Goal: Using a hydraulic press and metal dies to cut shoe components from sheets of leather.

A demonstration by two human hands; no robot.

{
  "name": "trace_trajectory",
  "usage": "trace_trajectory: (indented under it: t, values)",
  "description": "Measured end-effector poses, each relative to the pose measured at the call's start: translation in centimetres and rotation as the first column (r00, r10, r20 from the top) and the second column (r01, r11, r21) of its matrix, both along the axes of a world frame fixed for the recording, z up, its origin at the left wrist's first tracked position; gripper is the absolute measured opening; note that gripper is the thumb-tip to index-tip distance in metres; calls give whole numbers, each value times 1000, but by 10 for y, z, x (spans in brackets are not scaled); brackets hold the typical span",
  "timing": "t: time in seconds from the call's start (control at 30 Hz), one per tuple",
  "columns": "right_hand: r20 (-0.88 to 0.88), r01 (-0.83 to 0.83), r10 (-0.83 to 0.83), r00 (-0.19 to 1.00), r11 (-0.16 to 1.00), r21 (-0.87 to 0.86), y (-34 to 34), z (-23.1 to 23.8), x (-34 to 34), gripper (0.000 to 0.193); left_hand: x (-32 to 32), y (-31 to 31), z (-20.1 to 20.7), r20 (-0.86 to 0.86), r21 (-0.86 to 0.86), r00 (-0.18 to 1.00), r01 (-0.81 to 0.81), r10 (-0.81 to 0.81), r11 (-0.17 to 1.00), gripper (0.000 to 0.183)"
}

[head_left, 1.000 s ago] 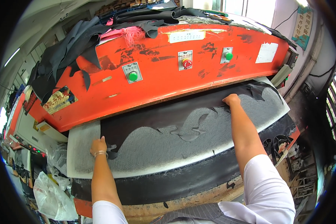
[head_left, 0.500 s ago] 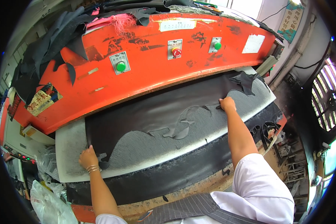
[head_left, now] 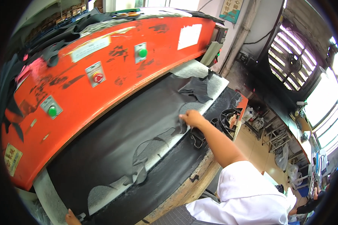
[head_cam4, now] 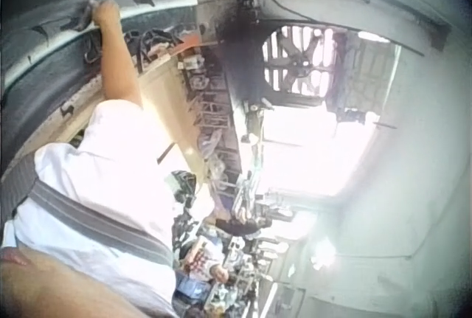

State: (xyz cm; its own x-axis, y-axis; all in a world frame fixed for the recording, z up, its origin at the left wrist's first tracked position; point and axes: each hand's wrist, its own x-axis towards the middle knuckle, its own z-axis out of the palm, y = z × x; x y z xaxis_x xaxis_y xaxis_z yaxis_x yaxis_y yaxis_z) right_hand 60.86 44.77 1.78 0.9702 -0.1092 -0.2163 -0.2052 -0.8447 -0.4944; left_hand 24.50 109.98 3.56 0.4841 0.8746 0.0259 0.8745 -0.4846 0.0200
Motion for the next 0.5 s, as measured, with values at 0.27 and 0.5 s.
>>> trace_trajectory:
  t: [0.27, 0.5]
  values:
    - [344, -303, 441, 829, 871, -386, -91, -5, 105, 65, 72, -191, 49, 246, 141, 955, 131, -163, 981, 53]
    - [105, -366, 436, 894, 844, -393, -155, 7, 147, 31, 165, -244, -49, 414, 152, 836, 328, -362, 932, 47]
